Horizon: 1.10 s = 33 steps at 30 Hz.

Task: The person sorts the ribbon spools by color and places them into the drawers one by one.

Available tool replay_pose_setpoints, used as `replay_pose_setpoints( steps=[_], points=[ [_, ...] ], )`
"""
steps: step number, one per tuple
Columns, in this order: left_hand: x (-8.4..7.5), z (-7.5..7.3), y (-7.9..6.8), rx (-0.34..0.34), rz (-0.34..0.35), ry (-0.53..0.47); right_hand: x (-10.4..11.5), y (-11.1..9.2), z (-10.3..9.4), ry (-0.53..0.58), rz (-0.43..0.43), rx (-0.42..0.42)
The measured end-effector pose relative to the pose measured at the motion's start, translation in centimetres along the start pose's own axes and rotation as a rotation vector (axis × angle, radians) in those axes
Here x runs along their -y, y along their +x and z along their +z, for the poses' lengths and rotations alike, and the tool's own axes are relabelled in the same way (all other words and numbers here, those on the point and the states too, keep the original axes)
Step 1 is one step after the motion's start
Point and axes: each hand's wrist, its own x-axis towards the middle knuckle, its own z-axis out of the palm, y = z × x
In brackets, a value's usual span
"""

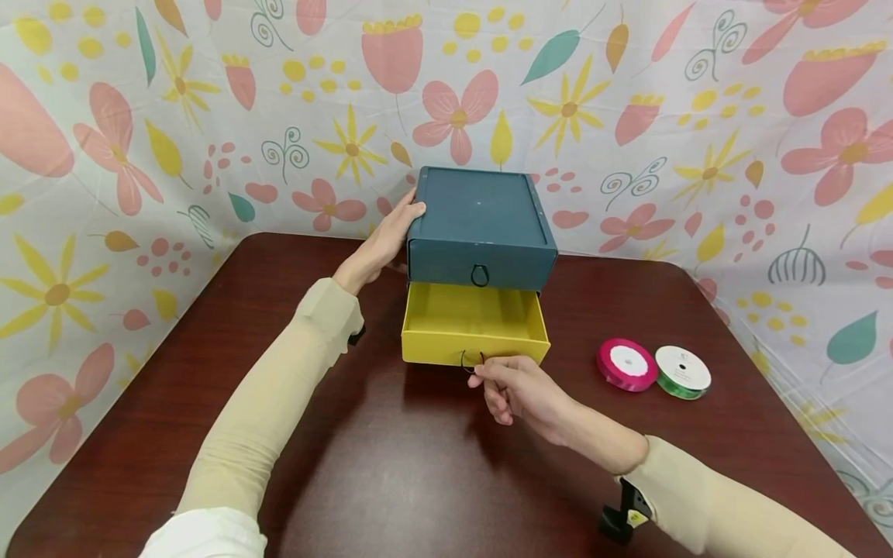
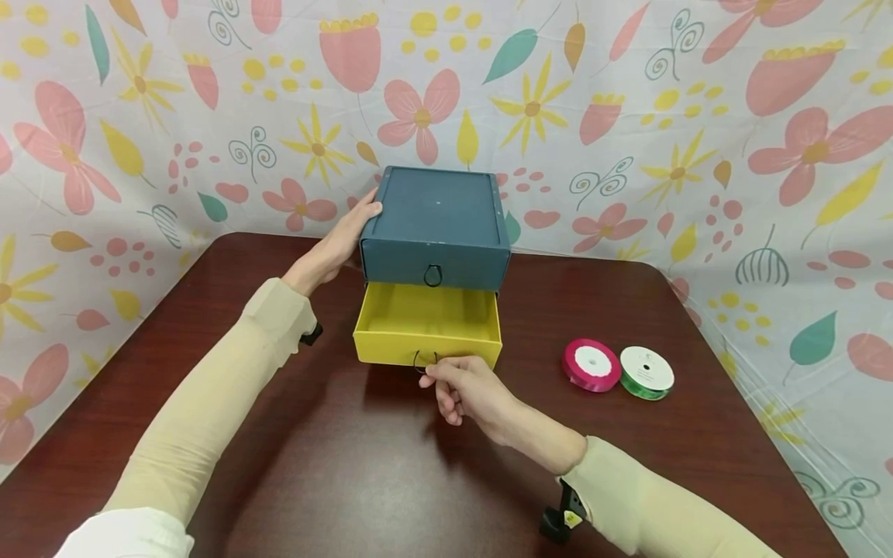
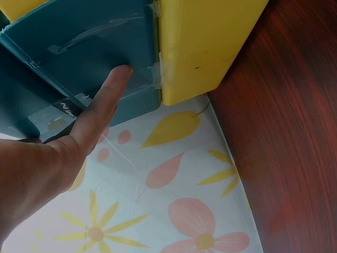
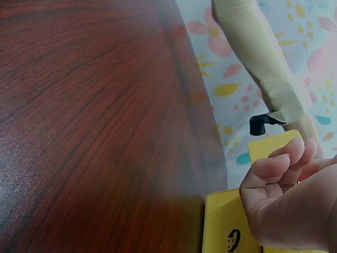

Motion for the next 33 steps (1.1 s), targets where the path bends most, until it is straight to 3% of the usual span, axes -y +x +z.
replay_pose_setpoints(
  steps=[6, 14, 25, 33],
  points=[
    [-0.1, 0.1, 0.0, -0.006, 0.005, 0.004, -0.1, -0.3, 0.0, -0.007, -0.003, 0.003],
    [-2.9, 0.3, -2.0, 0.036, -0.017, -0.005, -0.1, -0.8, 0.1, -0.020, 0.001, 0.017],
    [-2.9, 0.3, -2.4, 0.023, -0.073, 0.001, -0.5, -1.1, 0.5, -0.022, 0.021, 0.042],
    [-2.7, 0.2, -2.1, 0.031, -0.043, 0.006, -0.6, -1.3, 0.6, -0.031, 0.014, 0.047]
  ],
)
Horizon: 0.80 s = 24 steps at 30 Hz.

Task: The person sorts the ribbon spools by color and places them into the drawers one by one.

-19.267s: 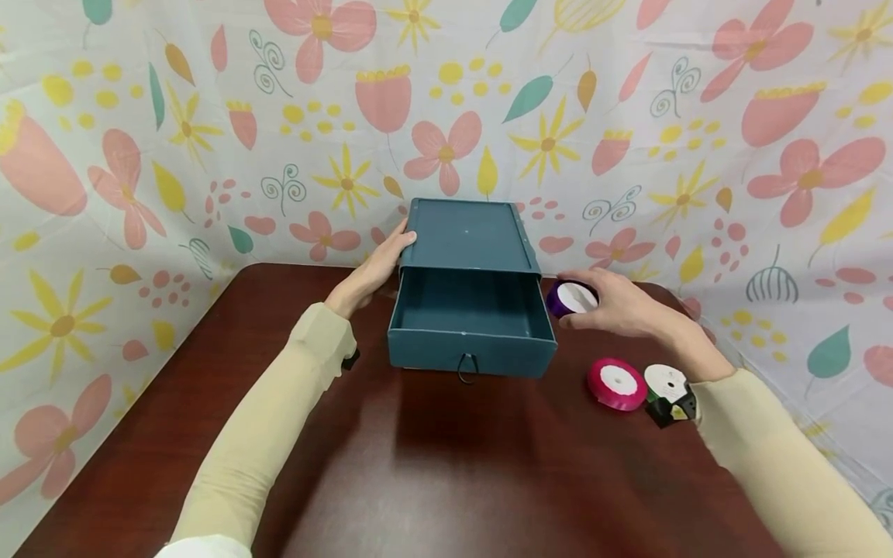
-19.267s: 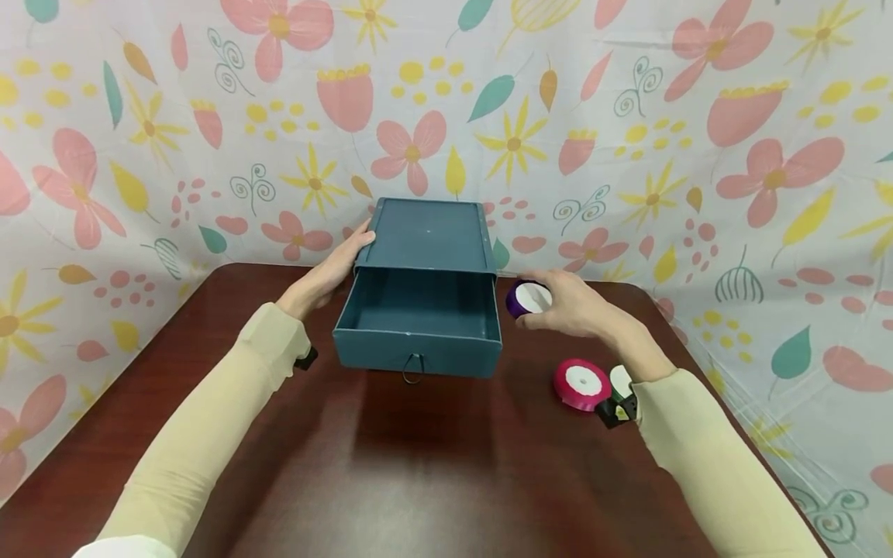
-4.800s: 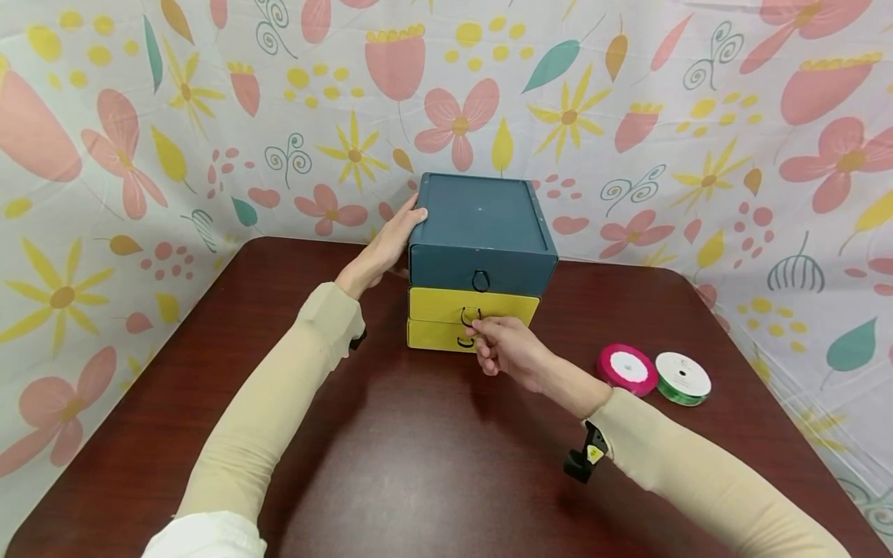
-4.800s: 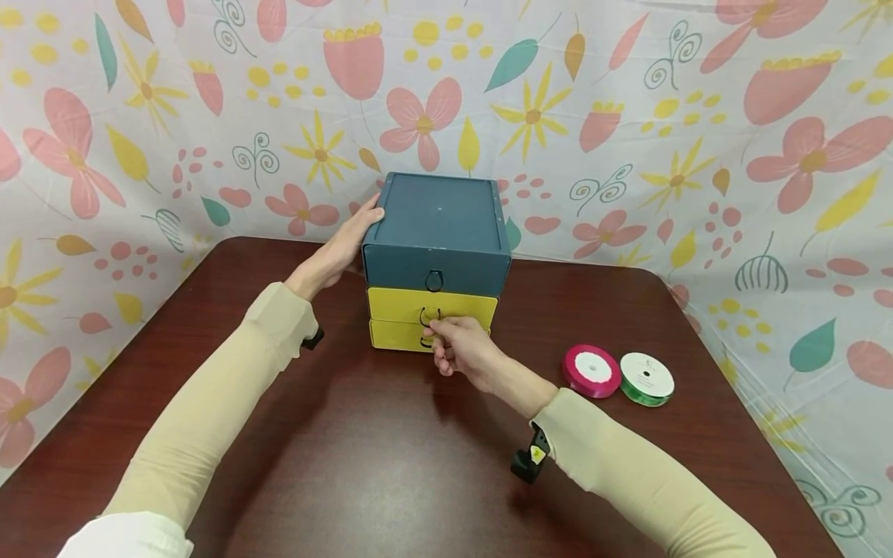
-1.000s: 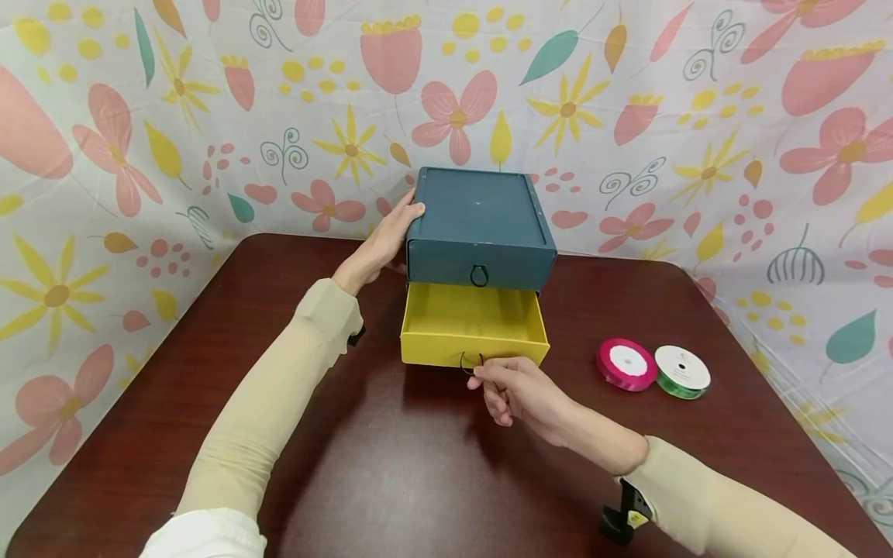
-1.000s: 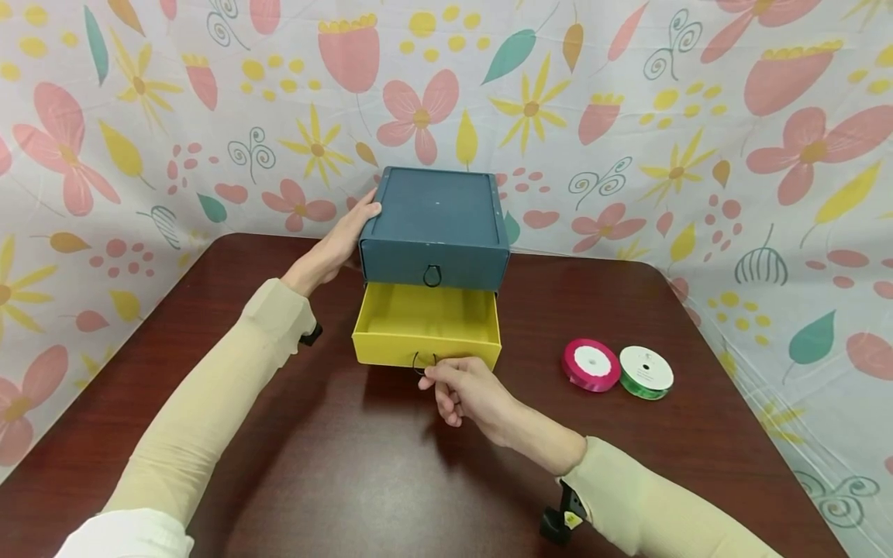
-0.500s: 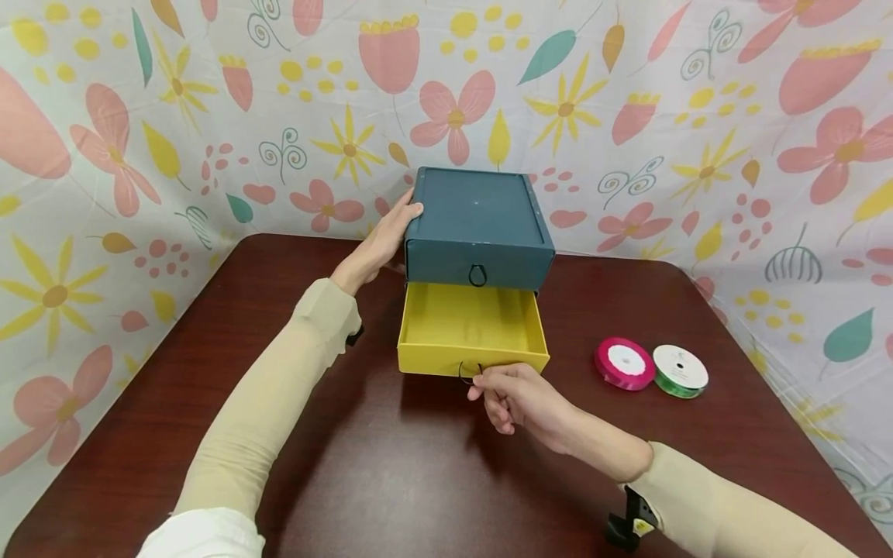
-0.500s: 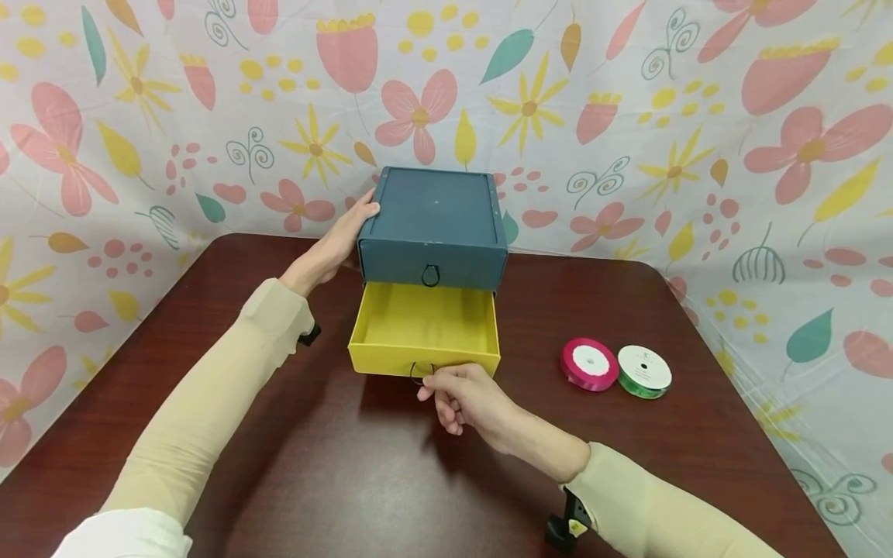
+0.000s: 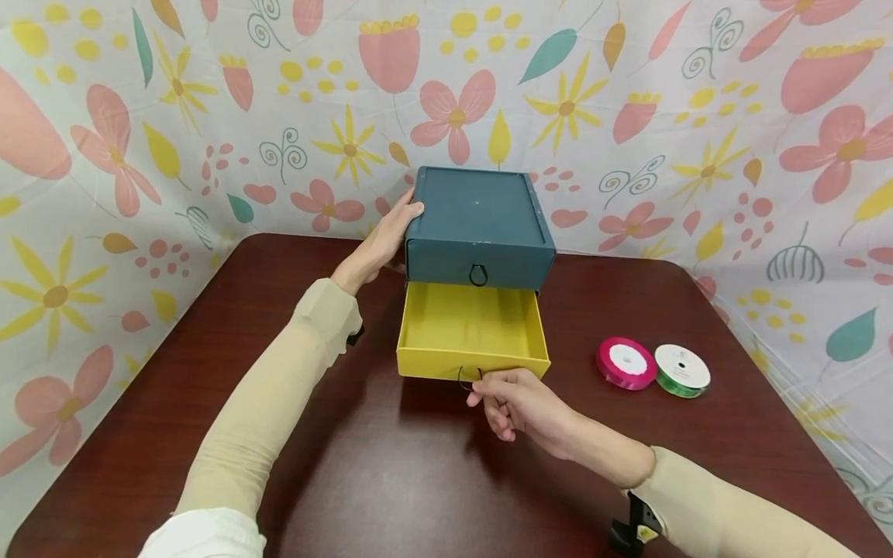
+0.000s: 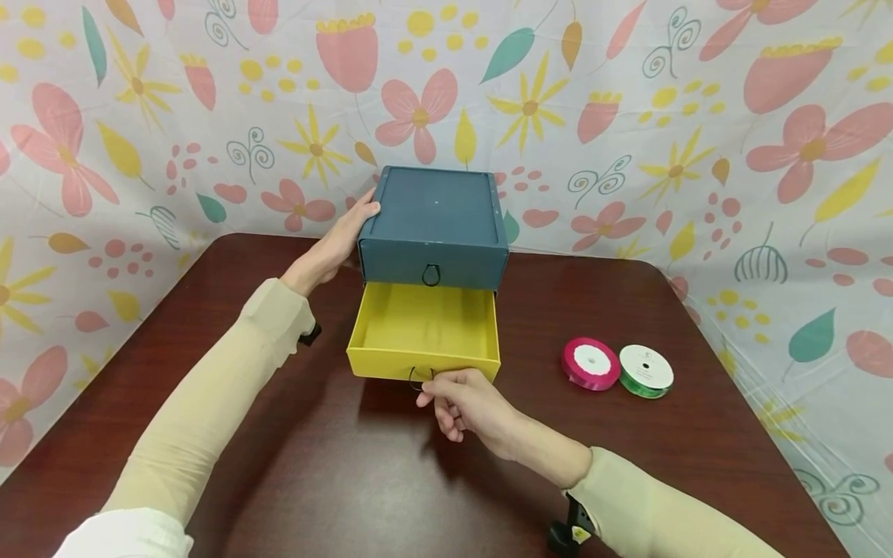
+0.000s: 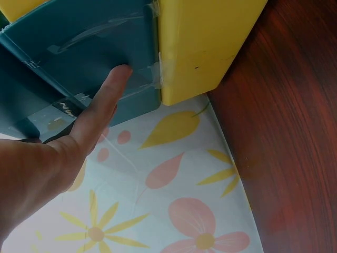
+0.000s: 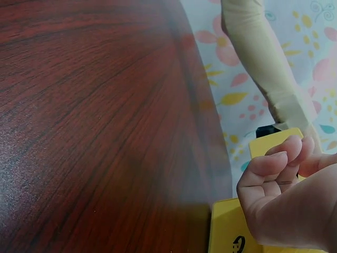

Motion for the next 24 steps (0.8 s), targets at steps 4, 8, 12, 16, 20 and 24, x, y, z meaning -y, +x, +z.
replay_pose_setpoints(
  steps=[4, 8, 12, 16, 20, 24],
  points=[
    [1.0, -0.2, 0.9, -0.005, 0.016, -0.008, 0.0, -0.1, 0.0, -0.011, 0.007, 0.025],
    [2.2, -0.3, 2.0, -0.024, 0.003, -0.017, 0.5, -0.5, 0.1, -0.098, 0.029, 0.084],
    [2.4, -0.2, 2.0, -0.029, -0.026, -0.013, 1.7, -1.5, -0.2, -0.194, 0.016, 0.170],
    [1.4, -0.1, 1.2, -0.010, 0.000, -0.008, 3.5, -2.7, -1.1, -0.221, -0.098, 0.274],
    [0.3, 0.0, 0.2, 0.009, 0.042, 0.008, 5.5, -3.7, -2.4, -0.220, -0.222, 0.280],
    [0.7, -0.1, 0.6, 0.002, 0.019, -0.002, 6.8, -4.3, -3.9, -0.202, -0.312, 0.196]
  ],
)
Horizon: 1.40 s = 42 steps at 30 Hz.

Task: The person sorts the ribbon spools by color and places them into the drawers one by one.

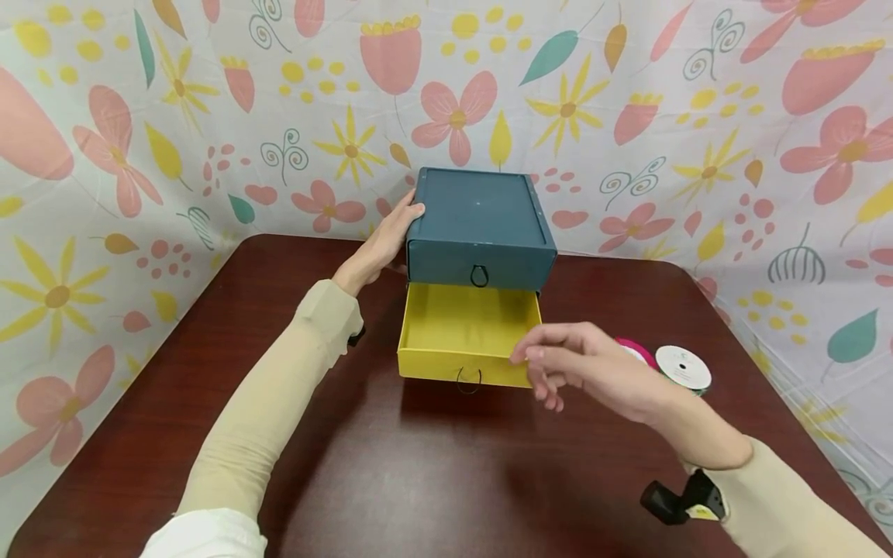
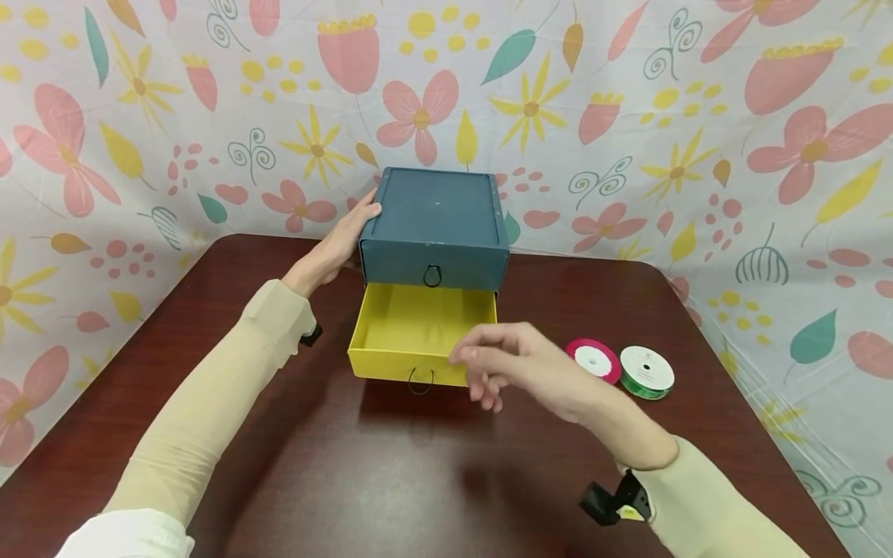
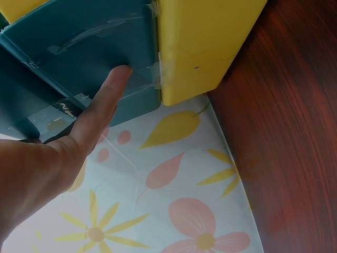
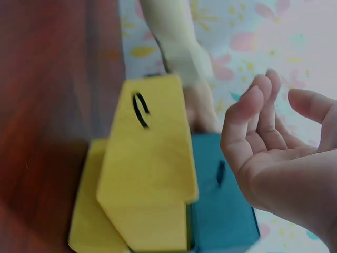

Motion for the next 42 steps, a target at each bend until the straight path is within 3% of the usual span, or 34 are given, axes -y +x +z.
replay_pose_setpoints(
  steps=[4, 10, 16, 19, 24, 30, 35, 42],
  points=[
    [1.3, -0.2, 1.1, -0.023, -0.028, -0.008, 0.4, -0.4, -1.6, 0.003, -0.046, -0.087],
    [2.2, -0.1, 1.9, -0.050, 0.026, 0.005, 0.0, -0.8, -3.5, -0.009, -0.066, -0.270],
    [2.1, -0.1, 2.0, -0.034, 0.054, -0.001, -0.7, -1.2, -5.0, -0.238, -0.041, -0.522],
    [1.3, -0.1, 1.4, -0.018, 0.040, -0.004, -1.2, -1.6, -5.6, -0.373, -0.007, -0.578],
    [0.2, 0.0, 0.5, -0.001, 0.028, -0.025, -2.4, -2.2, -6.7, -0.610, 0.028, -0.603],
    [1.8, -0.2, 1.8, -0.031, 0.023, -0.005, -4.1, -2.7, -7.9, -0.938, 0.118, -0.570],
    [1.9, -0.2, 1.9, -0.041, -0.012, -0.012, -5.2, -3.1, -9.1, -1.027, 0.239, -0.500],
    [1.9, -0.1, 1.7, -0.036, 0.008, -0.020, -6.9, -3.7, -10.8, -1.063, 0.349, -0.422]
  ],
)
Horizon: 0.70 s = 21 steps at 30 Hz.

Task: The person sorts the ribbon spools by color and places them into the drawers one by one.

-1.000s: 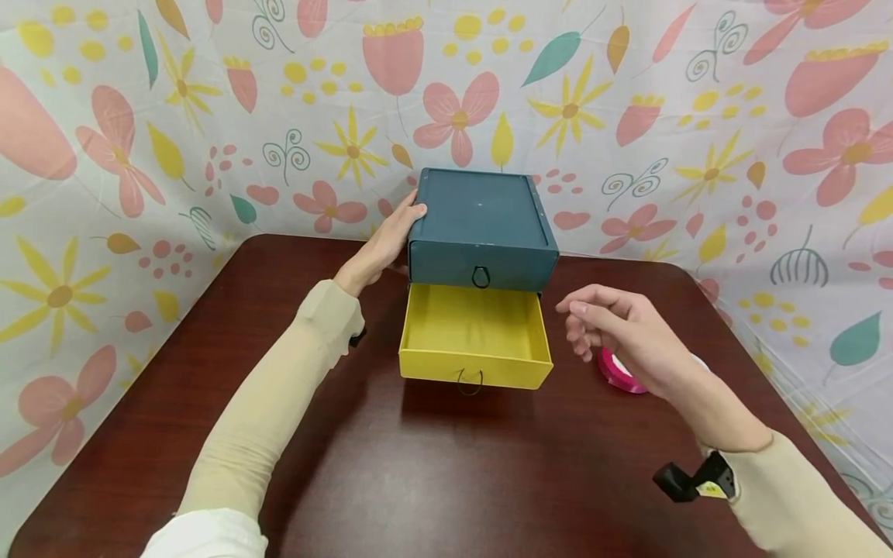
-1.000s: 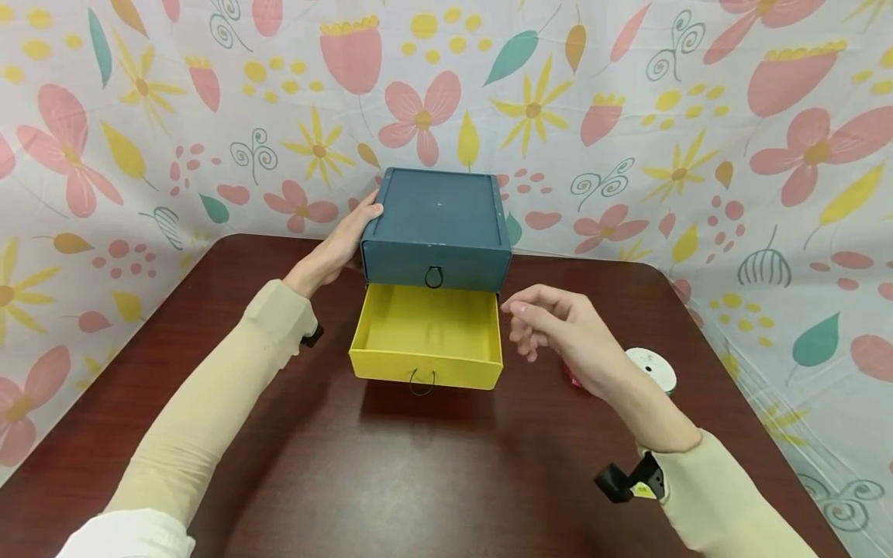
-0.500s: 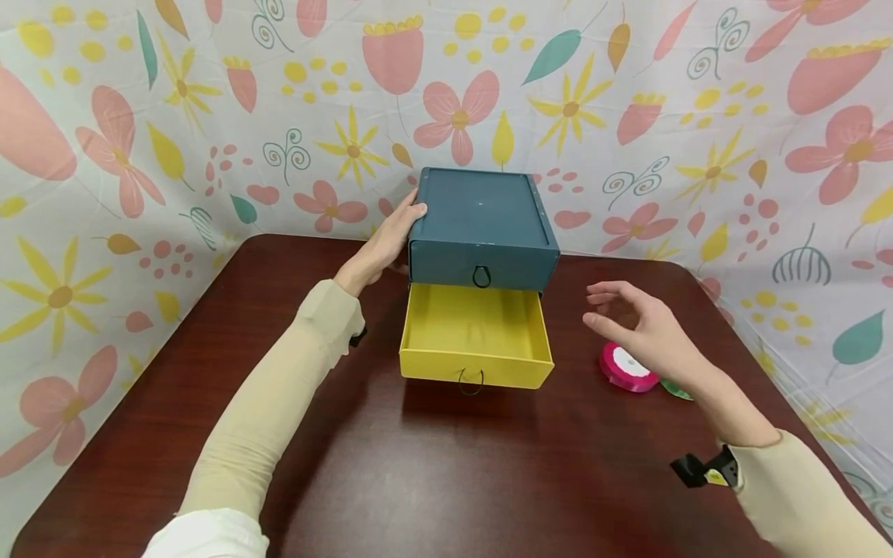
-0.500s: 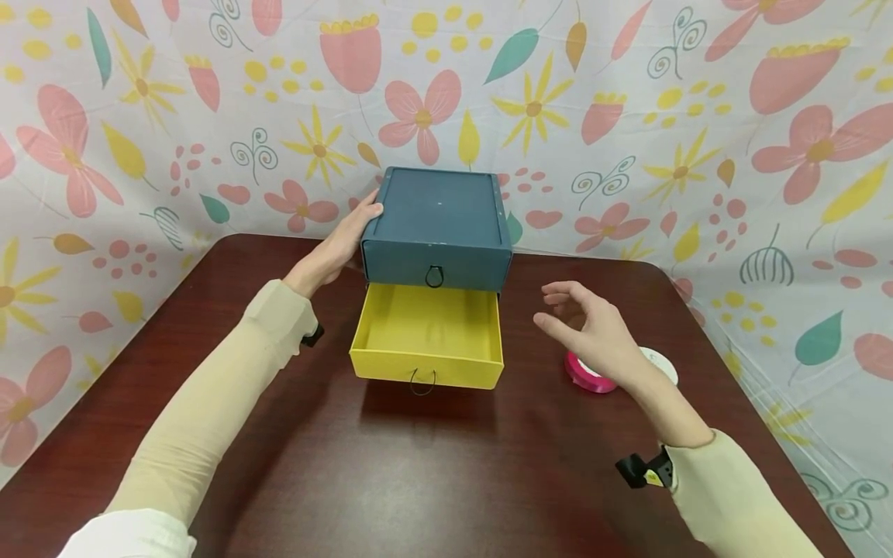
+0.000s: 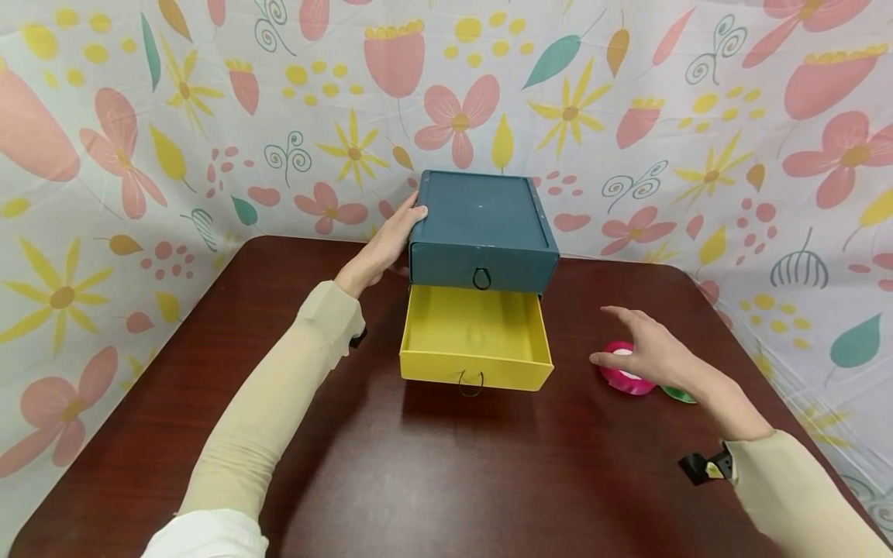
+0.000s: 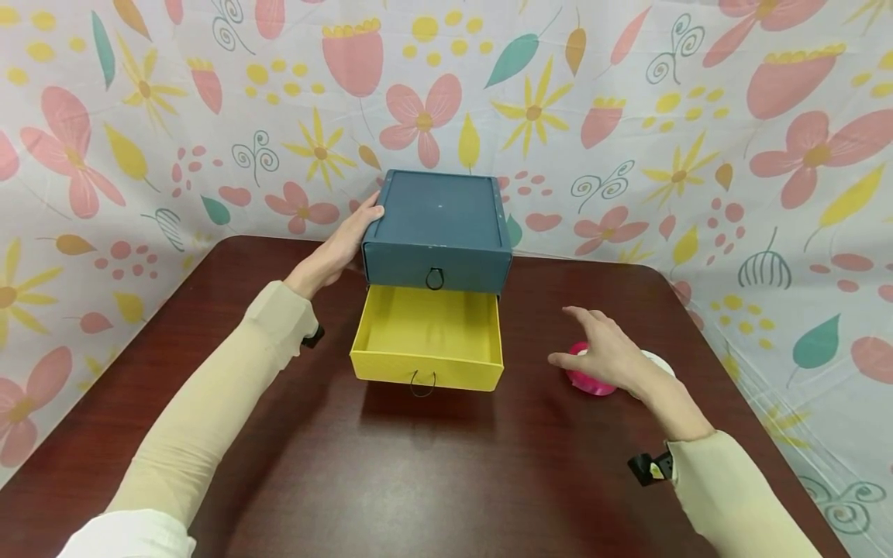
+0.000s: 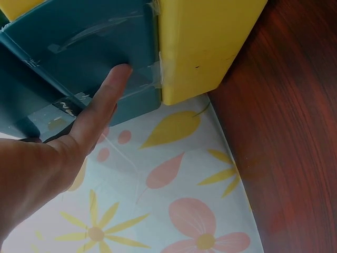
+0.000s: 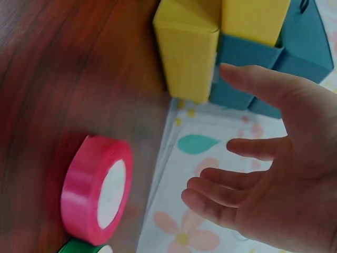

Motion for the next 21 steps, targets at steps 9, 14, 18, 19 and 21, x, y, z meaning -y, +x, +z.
replay_pose_setpoints(
  steps=[9, 14, 18, 19, 21],
  points=[
    [0.1, -0.3, -0.1, 0.000, -0.062, -0.045, -1.7, -0.1, 0.9, -0.017, 0.001, 0.120],
    [0.0, -0.5, -0.2, 0.016, -0.097, -0.095, -2.3, -0.1, 1.2, -0.033, 0.010, 0.162],
    [-0.2, -0.6, -0.2, 0.025, -0.108, -0.111, -2.7, -0.1, 1.5, -0.048, 0.039, 0.177],
    [-0.2, -0.7, -0.1, 0.026, -0.114, -0.116, -2.8, -0.1, 1.6, -0.055, 0.043, 0.177],
    [-0.4, -0.8, -0.1, 0.029, -0.131, -0.130, -2.9, 0.0, 1.8, -0.073, 0.045, 0.173]
  ],
)
